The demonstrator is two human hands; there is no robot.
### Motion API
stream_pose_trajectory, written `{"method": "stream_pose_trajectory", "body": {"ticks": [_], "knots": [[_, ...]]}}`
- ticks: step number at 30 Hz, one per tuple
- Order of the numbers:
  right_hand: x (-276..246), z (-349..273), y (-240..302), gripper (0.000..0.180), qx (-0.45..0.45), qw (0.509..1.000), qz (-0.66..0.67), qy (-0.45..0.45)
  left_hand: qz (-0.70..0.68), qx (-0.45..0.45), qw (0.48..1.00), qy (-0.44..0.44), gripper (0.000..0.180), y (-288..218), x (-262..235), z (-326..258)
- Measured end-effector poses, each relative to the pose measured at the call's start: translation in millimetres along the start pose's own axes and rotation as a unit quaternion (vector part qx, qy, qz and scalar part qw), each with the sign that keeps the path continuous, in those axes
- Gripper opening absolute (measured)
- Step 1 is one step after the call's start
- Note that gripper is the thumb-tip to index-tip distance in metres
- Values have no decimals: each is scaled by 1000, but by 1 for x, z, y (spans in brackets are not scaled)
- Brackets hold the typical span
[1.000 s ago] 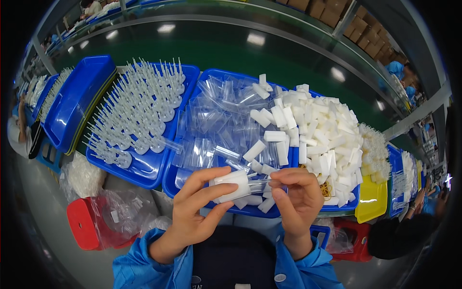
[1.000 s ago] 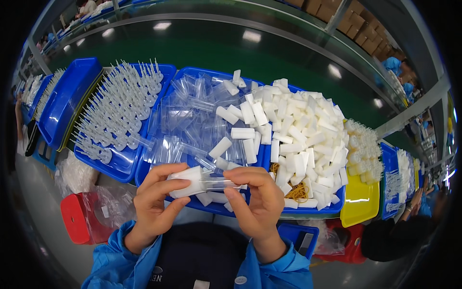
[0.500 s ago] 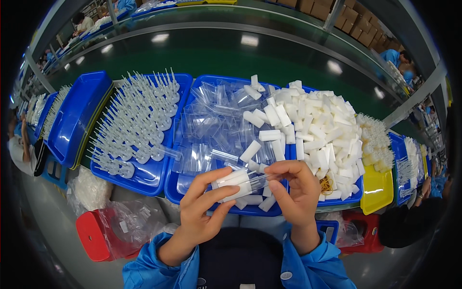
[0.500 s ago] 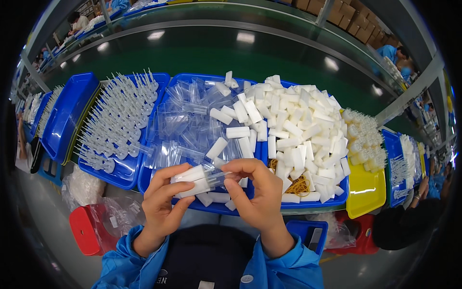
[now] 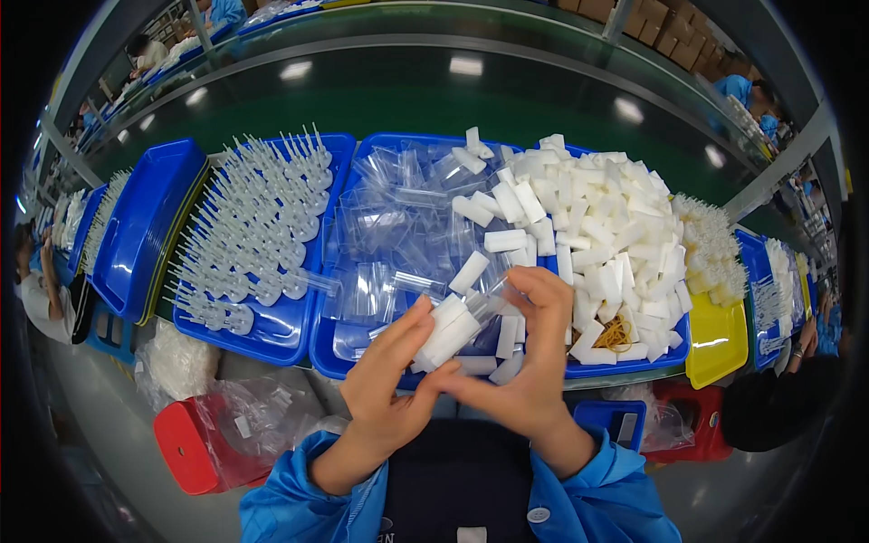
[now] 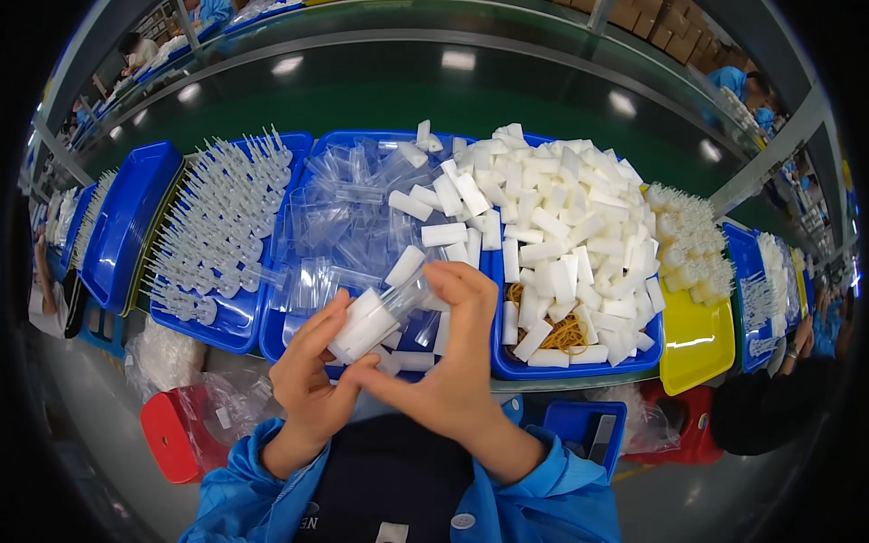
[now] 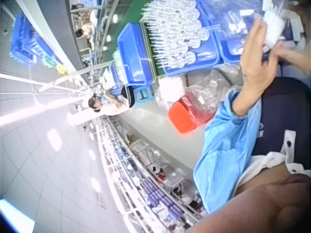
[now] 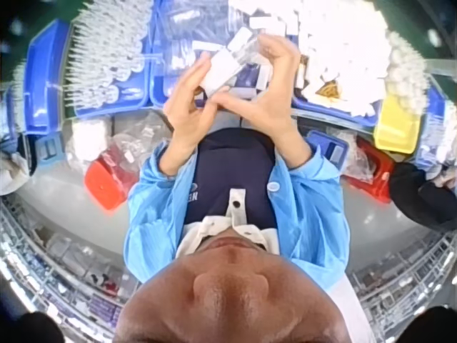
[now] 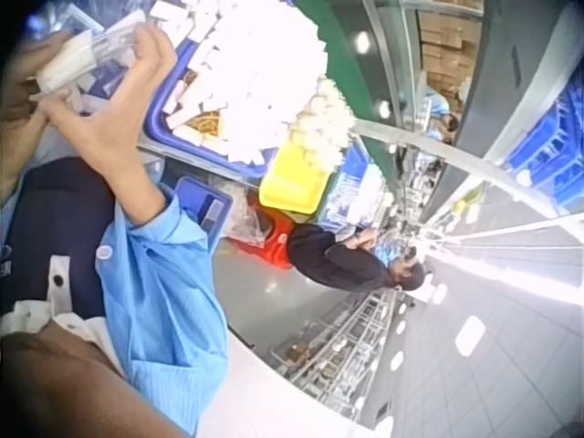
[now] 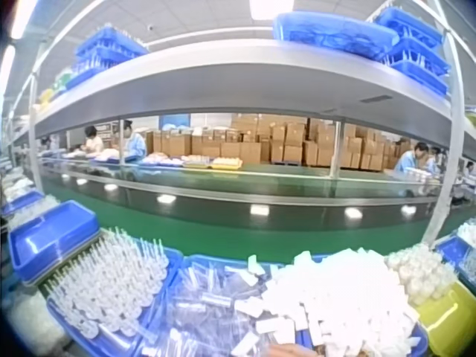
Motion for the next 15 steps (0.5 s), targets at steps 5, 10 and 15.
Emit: {"method": "stream_pose_trajectory", "body": {"ticks": [5,10,15], "knots": [[8,-7,4,82,-64,990,-122,-13,93,101,990,23,55,-12,6,2],[9,-10,2,80,-100,984,-149,2,-82,-21,996,32,51,-1,8,-4],[5,-5,10,74,-79,995,-67,9,-384,-216,897,-38,51,17,8,-9]]}}
Point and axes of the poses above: each hand's wrist, its own z-axis towards the middle knuckle, its own x-axis out of the palm, y = z × x, the point moved 6 cm from there along z, towards the middle knuckle, and after that the axes turned 5 degrees about x, right-handed, at the moved point
